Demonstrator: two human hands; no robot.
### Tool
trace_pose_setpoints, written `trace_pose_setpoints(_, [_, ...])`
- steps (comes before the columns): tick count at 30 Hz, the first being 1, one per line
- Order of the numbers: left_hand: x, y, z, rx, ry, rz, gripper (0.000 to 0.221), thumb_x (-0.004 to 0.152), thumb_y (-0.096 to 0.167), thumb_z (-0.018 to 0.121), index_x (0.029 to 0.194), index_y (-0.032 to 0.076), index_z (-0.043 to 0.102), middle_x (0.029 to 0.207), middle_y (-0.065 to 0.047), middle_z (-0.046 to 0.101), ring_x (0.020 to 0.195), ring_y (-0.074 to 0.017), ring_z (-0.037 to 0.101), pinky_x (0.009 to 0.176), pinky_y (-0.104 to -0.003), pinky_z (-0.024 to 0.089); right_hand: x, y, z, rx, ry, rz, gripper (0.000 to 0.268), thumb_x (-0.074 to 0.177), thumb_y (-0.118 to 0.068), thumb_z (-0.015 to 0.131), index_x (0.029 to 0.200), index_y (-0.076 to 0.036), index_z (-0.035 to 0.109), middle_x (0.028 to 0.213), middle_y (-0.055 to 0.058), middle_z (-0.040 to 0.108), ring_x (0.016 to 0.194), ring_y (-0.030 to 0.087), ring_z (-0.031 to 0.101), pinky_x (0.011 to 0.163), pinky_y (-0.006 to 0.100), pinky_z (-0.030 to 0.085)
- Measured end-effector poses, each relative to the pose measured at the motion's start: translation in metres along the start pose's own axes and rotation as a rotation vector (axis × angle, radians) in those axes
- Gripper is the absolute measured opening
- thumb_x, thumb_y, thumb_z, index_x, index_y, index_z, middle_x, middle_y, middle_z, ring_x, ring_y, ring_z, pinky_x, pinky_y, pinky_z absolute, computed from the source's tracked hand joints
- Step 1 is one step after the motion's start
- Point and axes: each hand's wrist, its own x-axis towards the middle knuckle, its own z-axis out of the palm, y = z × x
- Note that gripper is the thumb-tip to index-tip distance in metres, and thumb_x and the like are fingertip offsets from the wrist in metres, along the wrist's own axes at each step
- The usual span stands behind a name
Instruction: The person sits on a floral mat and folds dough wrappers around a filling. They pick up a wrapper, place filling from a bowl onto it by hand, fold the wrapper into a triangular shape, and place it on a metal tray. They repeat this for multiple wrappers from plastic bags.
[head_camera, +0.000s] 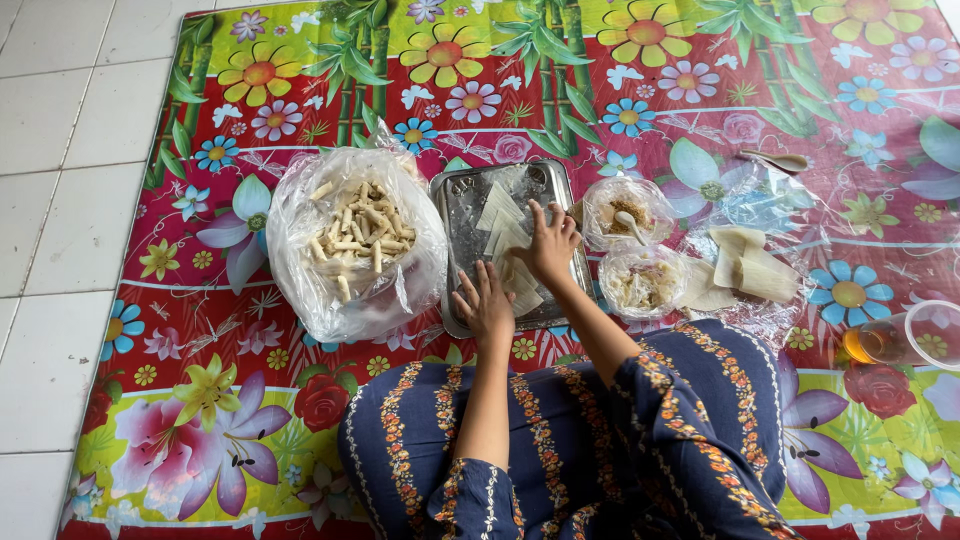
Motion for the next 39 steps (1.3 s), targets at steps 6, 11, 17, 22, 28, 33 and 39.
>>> trace_pose_setpoints(6, [-0.003,0.004,-0.01,-0.015,-0.008,-0.018,0.08,0.096,0.038,0.063,0.161,0.013,0.024,0.171,-0.004,0.014,0.157,-0.0395,0.002,0.122,-0.064,0.006,0.015,0.027,-0.013,0.234,-0.126,0.085,0.104,0.066,-0.057,0.092,0.155,-0.038,0.042,0.158,0.016,0.034,0.143,0.043,0.031,0.112,0.06,0.029])
trace_pose_setpoints(11, [-0.001,0.004,-0.008,-0.055,0.001,-0.052,0.079,0.094,0.034,0.067,0.161,0.017,0.028,0.171,-0.004,0.017,0.157,-0.0399,0.006,0.122,-0.063,0.01,-0.019,0.014,-0.021,-0.016,-0.164,-0.224,0.118,0.054,-0.058,0.095,0.154,-0.035,0.037,0.156,0.015,0.034,0.139,0.044,0.03,0.108,0.061,0.027])
trace_pose_setpoints(17, [0.003,0.0,0.008,-0.025,0.034,-0.029,0.079,0.095,0.036,0.064,0.161,0.015,0.026,0.171,-0.006,0.016,0.156,-0.0408,0.008,0.121,-0.064,0.011,-0.046,0.0,-0.023,-0.118,0.051,-0.231,0.12,0.053,-0.061,0.095,0.154,-0.033,0.037,0.152,0.015,0.037,0.138,0.042,0.034,0.108,0.059,0.027])
trace_pose_setpoints(22, [0.005,-0.001,0.012,-0.029,0.011,-0.028,0.08,0.096,0.038,0.062,0.162,0.014,0.023,0.171,-0.007,0.013,0.156,-0.0407,0.007,0.121,-0.064,0.009,-0.04,-0.009,-0.018,-0.13,0.059,-0.167,0.119,0.055,-0.056,0.094,0.156,-0.033,0.037,0.152,0.013,0.038,0.138,0.039,0.036,0.104,0.058,0.028])
trace_pose_setpoints(28, [0.005,-0.001,0.016,0.017,0.004,-0.025,0.08,0.097,0.037,0.062,0.163,0.012,0.022,0.172,-0.008,0.013,0.157,-0.0403,0.007,0.121,-0.063,0.01,-0.025,-0.01,-0.013,-0.098,0.081,-0.055,0.115,0.057,-0.055,0.095,0.154,-0.033,0.039,0.154,0.01,0.037,0.14,0.038,0.035,0.108,0.057,0.028])
trace_pose_setpoints(33, [0.007,0.0,0.015,0.012,-0.009,-0.027,0.08,0.097,0.038,0.061,0.162,0.012,0.022,0.171,-0.008,0.012,0.156,-0.0405,0.005,0.121,-0.063,0.009,-0.006,-0.015,-0.007,-0.136,-0.009,0.058,0.118,0.054,-0.057,0.096,0.153,-0.035,0.036,0.154,0.012,0.034,0.139,0.04,0.03,0.107,0.058,0.025])
trace_pose_setpoints(39, [0.006,0.002,0.013,0.017,-0.015,-0.029,0.082,0.096,0.039,0.062,0.162,0.01,0.021,0.172,-0.009,0.011,0.156,-0.0409,0.004,0.121,-0.064,0.009,0.008,-0.013,0.004,-0.133,-0.006,0.096,0.122,0.049,-0.063,0.095,0.153,-0.036,0.037,0.155,0.01,0.034,0.14,0.037,0.031,0.108,0.059,0.027])
